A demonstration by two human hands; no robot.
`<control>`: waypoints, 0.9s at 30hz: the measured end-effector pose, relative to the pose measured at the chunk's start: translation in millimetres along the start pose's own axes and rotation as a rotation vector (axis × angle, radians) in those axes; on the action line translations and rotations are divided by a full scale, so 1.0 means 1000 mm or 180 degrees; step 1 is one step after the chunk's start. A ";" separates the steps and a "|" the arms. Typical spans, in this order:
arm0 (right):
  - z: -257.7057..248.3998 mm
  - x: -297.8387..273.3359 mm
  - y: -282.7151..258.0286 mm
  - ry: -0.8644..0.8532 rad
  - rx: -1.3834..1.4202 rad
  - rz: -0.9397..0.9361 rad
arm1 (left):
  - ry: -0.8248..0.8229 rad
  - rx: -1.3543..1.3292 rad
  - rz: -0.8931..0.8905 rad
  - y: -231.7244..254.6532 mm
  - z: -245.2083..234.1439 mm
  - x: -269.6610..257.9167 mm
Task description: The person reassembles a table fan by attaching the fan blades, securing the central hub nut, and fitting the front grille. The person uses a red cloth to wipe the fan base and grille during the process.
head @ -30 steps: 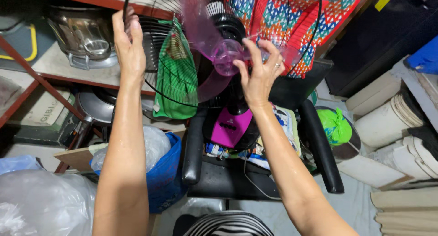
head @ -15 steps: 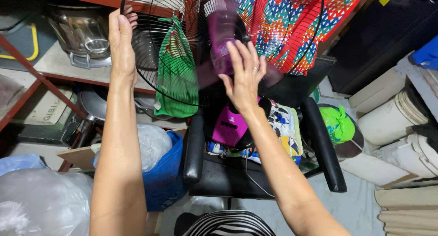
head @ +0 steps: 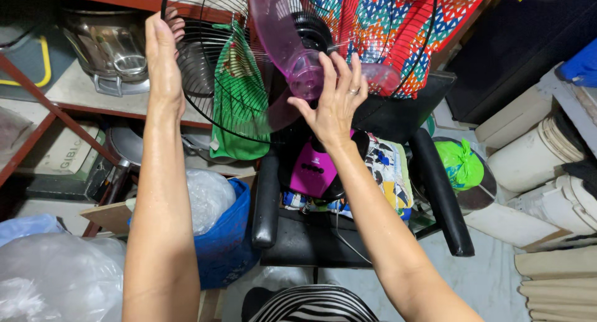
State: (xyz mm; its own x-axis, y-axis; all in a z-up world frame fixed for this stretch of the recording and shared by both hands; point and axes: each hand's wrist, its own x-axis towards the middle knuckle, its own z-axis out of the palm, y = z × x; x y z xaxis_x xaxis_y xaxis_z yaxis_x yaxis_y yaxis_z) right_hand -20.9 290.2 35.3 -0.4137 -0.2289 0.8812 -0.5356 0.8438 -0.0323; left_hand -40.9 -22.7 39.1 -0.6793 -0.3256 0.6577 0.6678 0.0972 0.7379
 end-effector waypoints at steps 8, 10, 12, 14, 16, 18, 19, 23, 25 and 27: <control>-0.022 -0.007 0.001 0.0072 0.0124 -0.0195 | 0.0258 0.0349 0.0287 -0.013 0.010 0.003; -0.020 -0.006 0.001 0.0033 0.0043 -0.0179 | 0.0283 0.0317 0.0328 -0.014 0.012 0.004; -0.013 -0.001 0.003 -0.0008 0.0008 -0.0152 | 0.0297 0.0295 0.0248 -0.014 0.012 0.001; -0.002 0.007 0.007 -0.0070 0.0022 -0.0123 | 0.0313 0.0312 0.0223 -0.013 0.012 0.001; 0.008 0.018 0.014 -0.0193 0.0033 -0.0082 | 0.0322 0.0375 0.0222 -0.013 0.011 0.000; 0.016 0.021 0.018 -0.0240 0.0032 -0.0063 | 0.0318 0.0406 0.0299 -0.015 0.011 0.002; 0.018 0.020 0.019 -0.0228 0.0014 -0.0059 | 0.0312 0.0421 0.0330 -0.015 0.012 0.002; 0.026 0.017 0.020 -0.0192 0.0173 0.0118 | 0.0331 0.0395 0.0309 -0.017 0.013 -0.002; 0.028 0.015 0.021 -0.0156 0.0151 0.0106 | 0.0316 0.0393 0.0334 -0.018 0.013 -0.001; 0.028 0.013 0.020 -0.0125 0.0132 0.0093 | 0.0323 0.0368 0.0374 -0.020 0.012 -0.001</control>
State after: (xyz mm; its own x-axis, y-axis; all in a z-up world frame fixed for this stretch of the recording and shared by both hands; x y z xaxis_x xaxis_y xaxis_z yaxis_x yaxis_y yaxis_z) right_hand -57.7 291.0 32.7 -0.4578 -0.2241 0.8604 -0.5526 0.8298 -0.0779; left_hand -56.9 -13.3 25.8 -0.5608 -0.3981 0.7260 0.6974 0.2455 0.6733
